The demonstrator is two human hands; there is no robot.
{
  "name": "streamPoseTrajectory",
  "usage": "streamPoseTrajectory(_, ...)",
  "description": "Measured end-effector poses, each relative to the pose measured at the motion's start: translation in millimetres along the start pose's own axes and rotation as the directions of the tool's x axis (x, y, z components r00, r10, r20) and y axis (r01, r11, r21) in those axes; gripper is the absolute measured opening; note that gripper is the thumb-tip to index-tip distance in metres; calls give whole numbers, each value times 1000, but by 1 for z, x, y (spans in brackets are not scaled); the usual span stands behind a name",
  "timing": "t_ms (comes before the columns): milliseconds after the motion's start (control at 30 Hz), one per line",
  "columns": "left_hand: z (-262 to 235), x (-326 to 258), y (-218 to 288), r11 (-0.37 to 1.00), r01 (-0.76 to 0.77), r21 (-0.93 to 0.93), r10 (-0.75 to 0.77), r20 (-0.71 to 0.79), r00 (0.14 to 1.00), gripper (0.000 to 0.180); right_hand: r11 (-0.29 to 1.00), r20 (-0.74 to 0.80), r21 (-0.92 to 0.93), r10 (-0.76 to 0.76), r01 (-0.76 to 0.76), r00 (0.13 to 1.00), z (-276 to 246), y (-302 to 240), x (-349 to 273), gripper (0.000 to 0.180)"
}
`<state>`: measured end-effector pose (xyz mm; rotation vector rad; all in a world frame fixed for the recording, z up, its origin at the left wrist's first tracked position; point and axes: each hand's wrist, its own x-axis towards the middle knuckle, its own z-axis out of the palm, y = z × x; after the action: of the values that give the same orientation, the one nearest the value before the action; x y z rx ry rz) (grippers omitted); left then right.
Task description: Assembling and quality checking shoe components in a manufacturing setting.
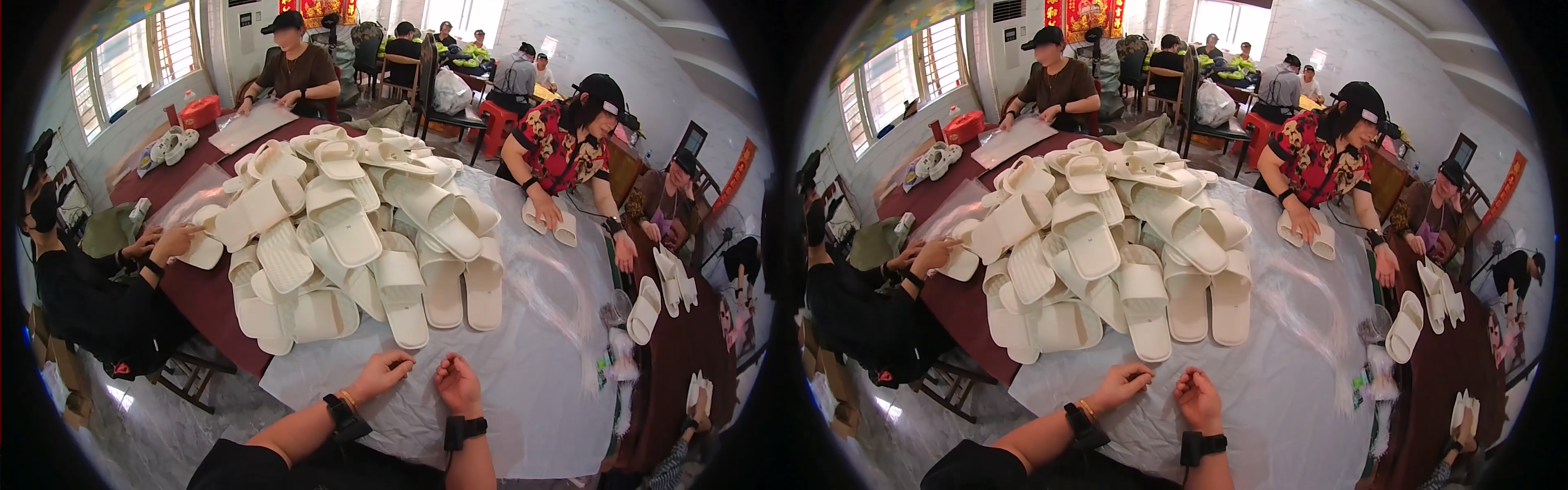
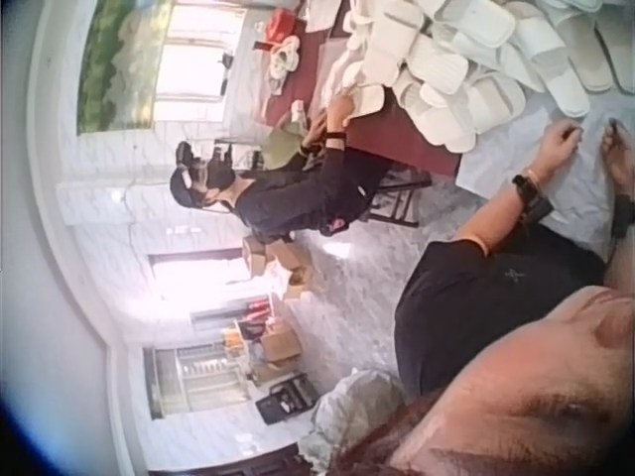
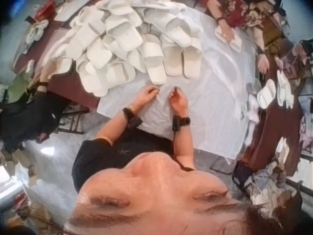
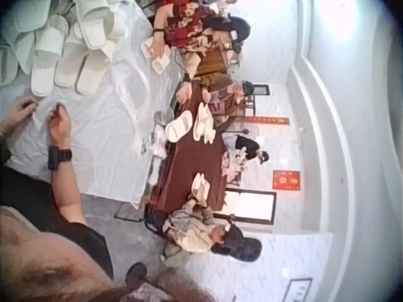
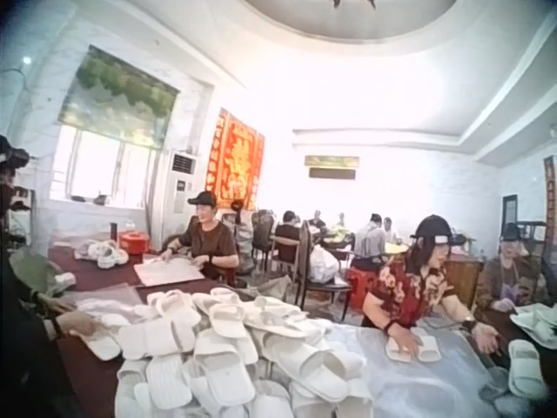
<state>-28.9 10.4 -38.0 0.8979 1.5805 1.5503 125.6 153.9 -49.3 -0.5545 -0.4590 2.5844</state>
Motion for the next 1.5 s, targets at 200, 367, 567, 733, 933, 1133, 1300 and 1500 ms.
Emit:
streamPoseTrajectory(200,1,0,-2,1000,1,10,-1,-5,1000,20,1000,-5,3,2,-2,1000,1,0,-1,15)
streamPoseTrajectory(367,1,0,-2,1000,5,1,-5,-5,1000,20,1000,-10,2,0,0,1000,1,0,-1,16)
streamPoseTrajectory(567,1,0,1,1000,-5,2,5,-9,1000,19,1000,-6,-12,-7,7,1000,1,1,0,17)
streamPoseTrajectory(733,1,1,-1,1000,-4,-13,4,4,1000,19,1000,-16,-9,-6,6,1000,-2,0,1,17)
streamPoseTrajectory(933,1,1,-1,1000,2,-12,-2,-14,1000,20,1000,-12,-10,-8,7,1000,1,0,1,16)
streamPoseTrajectory(1133,-1,0,1,1000,0,29,0,2,1000,19,1000,-13,-8,-9,9,1000,2,2,0,16)
streamPoseTrajectory(1300,4,-1,1,1000,-11,-2,11,2,1000,18,1000,-33,-17,-26,26,999,-1,1,-5,16)
streamPoseTrajectory(1500,-2,2,-4,994,-45,103,49,-33,998,15,1000,12,-1,6,-6,1000,-3,2,3,18)
